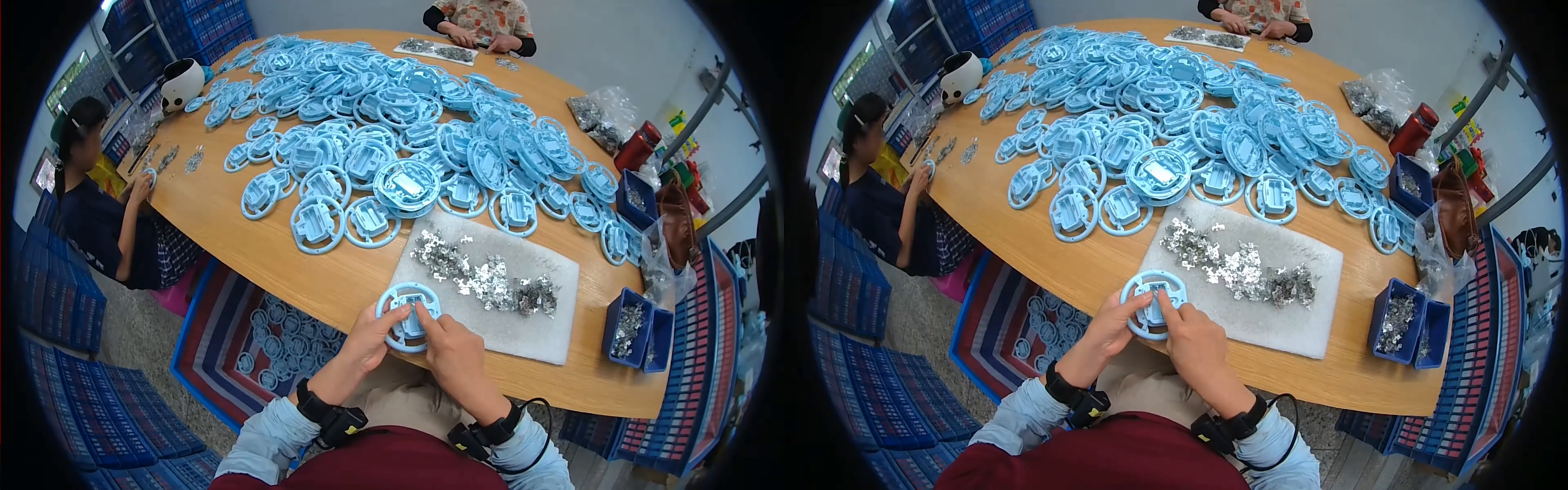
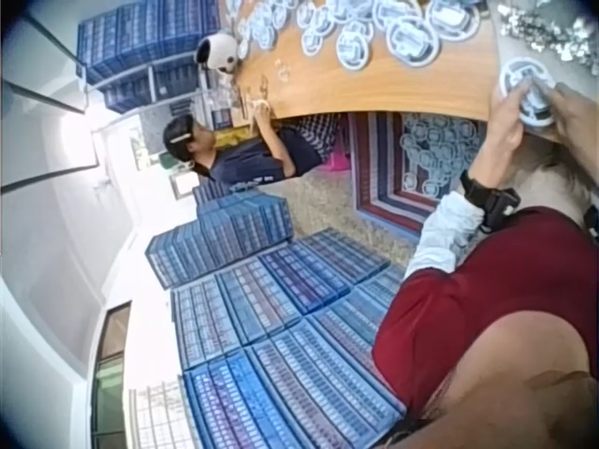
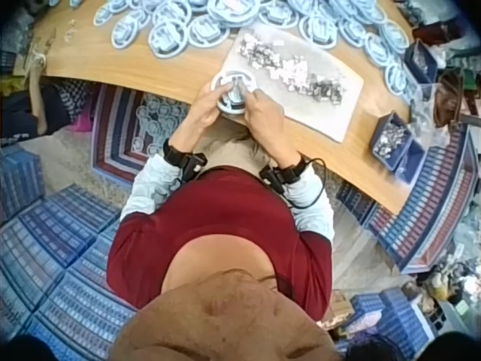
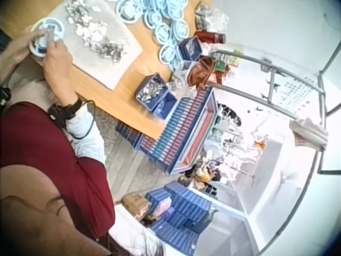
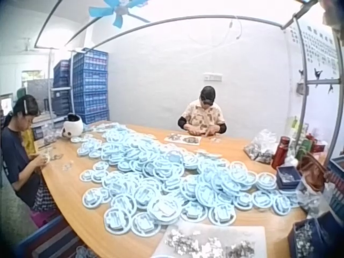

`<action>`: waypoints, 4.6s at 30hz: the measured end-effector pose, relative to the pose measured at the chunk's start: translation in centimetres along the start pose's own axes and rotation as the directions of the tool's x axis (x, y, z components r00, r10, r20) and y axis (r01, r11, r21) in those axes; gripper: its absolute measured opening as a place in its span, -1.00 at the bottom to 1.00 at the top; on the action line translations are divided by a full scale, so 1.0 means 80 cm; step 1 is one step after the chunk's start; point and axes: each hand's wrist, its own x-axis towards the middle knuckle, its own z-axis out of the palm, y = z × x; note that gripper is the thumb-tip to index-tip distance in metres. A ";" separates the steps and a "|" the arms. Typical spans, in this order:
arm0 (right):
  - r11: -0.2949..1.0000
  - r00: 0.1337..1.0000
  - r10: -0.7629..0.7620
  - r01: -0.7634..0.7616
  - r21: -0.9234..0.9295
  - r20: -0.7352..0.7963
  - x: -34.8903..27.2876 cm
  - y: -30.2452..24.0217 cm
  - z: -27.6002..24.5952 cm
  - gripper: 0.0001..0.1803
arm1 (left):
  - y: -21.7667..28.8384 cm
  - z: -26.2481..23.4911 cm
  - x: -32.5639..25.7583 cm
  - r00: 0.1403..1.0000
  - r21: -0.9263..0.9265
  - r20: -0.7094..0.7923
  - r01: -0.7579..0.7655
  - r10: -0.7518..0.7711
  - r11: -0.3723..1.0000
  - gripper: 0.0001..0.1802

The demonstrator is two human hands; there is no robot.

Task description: Manually assemble small plastic components by inserting metal inserts and fitting parts together.

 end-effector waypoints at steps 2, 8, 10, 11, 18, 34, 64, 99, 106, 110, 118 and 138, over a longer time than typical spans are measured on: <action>1.000 1.000 -0.006 0.005 -0.026 -0.026 -0.001 -0.001 0.001 -0.47 | 0.000 0.000 -0.002 1.000 -0.003 0.007 -0.004 0.004 1.000 -0.77; 0.987 0.995 -0.055 0.043 -0.153 -0.079 0.000 -0.004 0.004 -0.49 | -0.001 -0.001 -0.001 1.000 -0.001 0.008 -0.001 0.001 1.000 -0.77; 0.969 0.996 -0.086 0.077 -0.233 -0.029 0.001 -0.008 0.002 -0.50 | -0.003 0.001 -0.001 1.000 0.003 -0.003 0.006 -0.006 1.000 -0.77; 0.944 0.993 -0.114 0.115 -0.311 0.020 0.003 -0.011 0.001 -0.50 | -0.005 0.002 0.001 1.000 0.011 -0.017 -0.011 0.011 1.000 -0.77; 0.958 0.993 -0.089 0.108 -0.267 0.083 0.003 0.000 -0.004 -0.48 | -0.006 -0.002 0.003 0.999 0.075 0.022 -0.048 0.046 0.996 -0.75; 0.716 0.961 0.053 -0.227 0.660 0.273 0.027 0.053 -0.025 -0.77 | 0.034 -0.012 -0.008 0.852 0.617 0.350 0.104 -0.390 0.780 -0.73; 0.954 0.969 -0.240 0.226 0.197 0.053 0.064 0.030 -0.004 -0.77 | -0.009 0.007 -0.003 0.999 0.042 -0.022 -0.047 0.048 0.998 -0.72; 0.956 0.954 -0.288 0.291 0.037 -0.082 0.051 0.032 0.011 -0.76 | -0.013 0.010 -0.005 0.999 -0.047 -0.010 -0.039 0.039 0.998 -0.70; 0.926 0.938 -0.345 0.345 -0.153 0.028 0.043 0.016 0.006 -0.76 | -0.018 0.005 -0.005 0.997 0.001 -0.008 -0.074 0.074 0.997 -0.71; 0.974 0.984 -0.149 0.164 -0.155 0.102 0.033 0.002 -0.013 -0.65 | -0.014 0.009 -0.004 0.999 -0.038 -0.012 -0.041 0.040 0.998 -0.71; 0.992 1.000 -0.014 0.017 -0.123 0.020 0.000 0.008 -0.008 -0.44 | -0.020 0.010 -0.002 0.996 -0.133 -0.047 -0.082 0.076 0.988 -0.74; 0.690 0.976 -0.186 0.209 -0.693 0.109 0.002 -0.020 0.014 -0.52 | -0.026 0.007 0.003 0.987 -0.022 -0.074 -0.142 0.140 0.990 -0.75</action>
